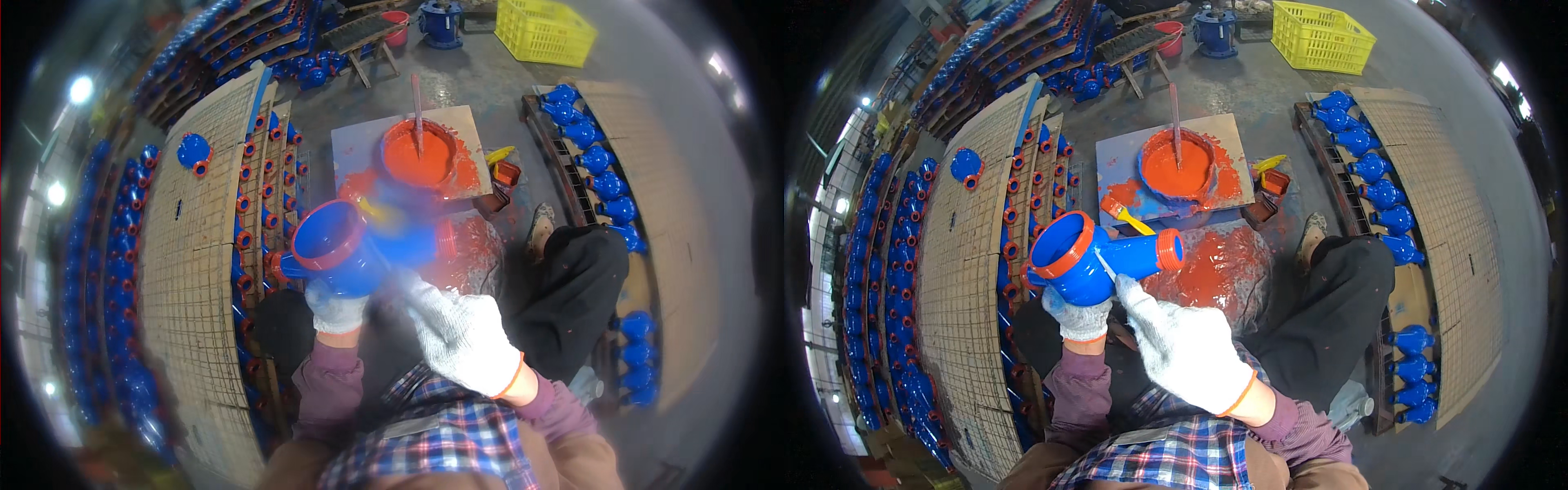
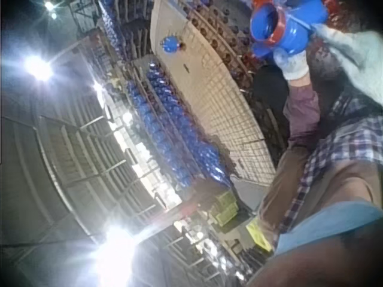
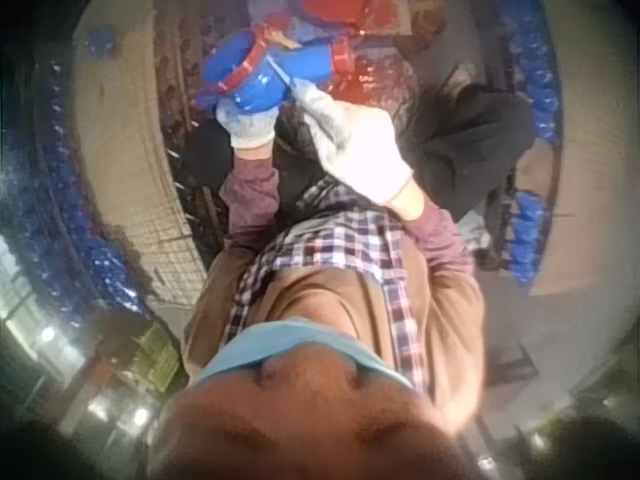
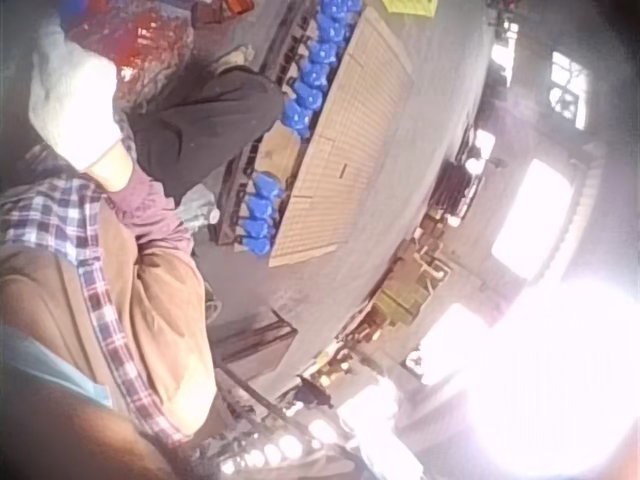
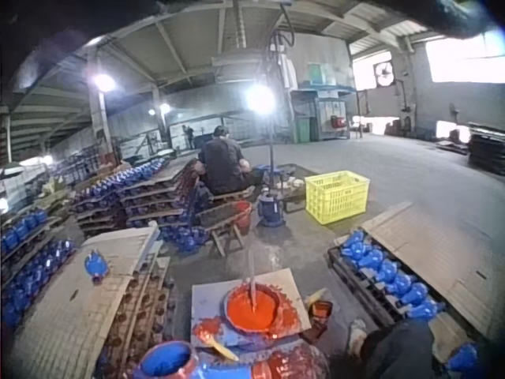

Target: Applying red paint to a blue component using a brush and a spray can in an industrial setting.

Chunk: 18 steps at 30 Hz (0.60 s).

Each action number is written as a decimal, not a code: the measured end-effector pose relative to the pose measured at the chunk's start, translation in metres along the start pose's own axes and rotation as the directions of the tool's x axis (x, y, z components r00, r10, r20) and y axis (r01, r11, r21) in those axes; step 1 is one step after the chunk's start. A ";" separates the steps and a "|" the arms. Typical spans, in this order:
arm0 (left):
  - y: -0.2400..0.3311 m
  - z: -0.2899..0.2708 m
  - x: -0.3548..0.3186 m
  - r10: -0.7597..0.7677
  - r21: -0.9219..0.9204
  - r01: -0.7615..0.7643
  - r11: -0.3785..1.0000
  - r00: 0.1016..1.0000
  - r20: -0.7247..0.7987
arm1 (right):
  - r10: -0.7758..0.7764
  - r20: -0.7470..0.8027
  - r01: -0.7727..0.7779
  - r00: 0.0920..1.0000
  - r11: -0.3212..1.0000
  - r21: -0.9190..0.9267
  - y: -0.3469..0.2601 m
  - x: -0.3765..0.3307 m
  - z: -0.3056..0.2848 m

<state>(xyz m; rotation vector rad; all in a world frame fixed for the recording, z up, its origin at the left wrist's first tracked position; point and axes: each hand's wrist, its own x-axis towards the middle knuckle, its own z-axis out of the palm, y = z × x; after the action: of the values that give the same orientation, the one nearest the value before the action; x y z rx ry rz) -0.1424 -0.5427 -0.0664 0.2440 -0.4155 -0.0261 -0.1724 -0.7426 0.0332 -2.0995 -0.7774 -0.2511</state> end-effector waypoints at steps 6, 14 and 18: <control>0.014 -0.023 -0.015 -0.095 -0.228 0.051 0.972 0.978 -0.184 | 0.012 0.017 -0.011 1.000 0.999 -0.053 -0.005 -0.003 -0.004; 0.025 -0.031 -0.016 -0.051 -0.223 -0.011 0.975 0.961 -0.273 | 0.002 0.006 0.000 1.000 0.979 -0.205 -0.008 0.007 0.011; 0.026 -0.033 -0.017 0.049 0.023 -0.043 0.999 0.861 -0.506 | 0.021 -0.005 -0.022 1.000 0.981 -0.191 0.001 0.008 0.013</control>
<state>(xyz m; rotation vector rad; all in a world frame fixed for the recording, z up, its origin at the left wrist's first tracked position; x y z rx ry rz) -0.1450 -0.5086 -0.0962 0.2409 0.1076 0.0873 -0.1666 -0.7292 0.0284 -2.2860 -0.7535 -0.3281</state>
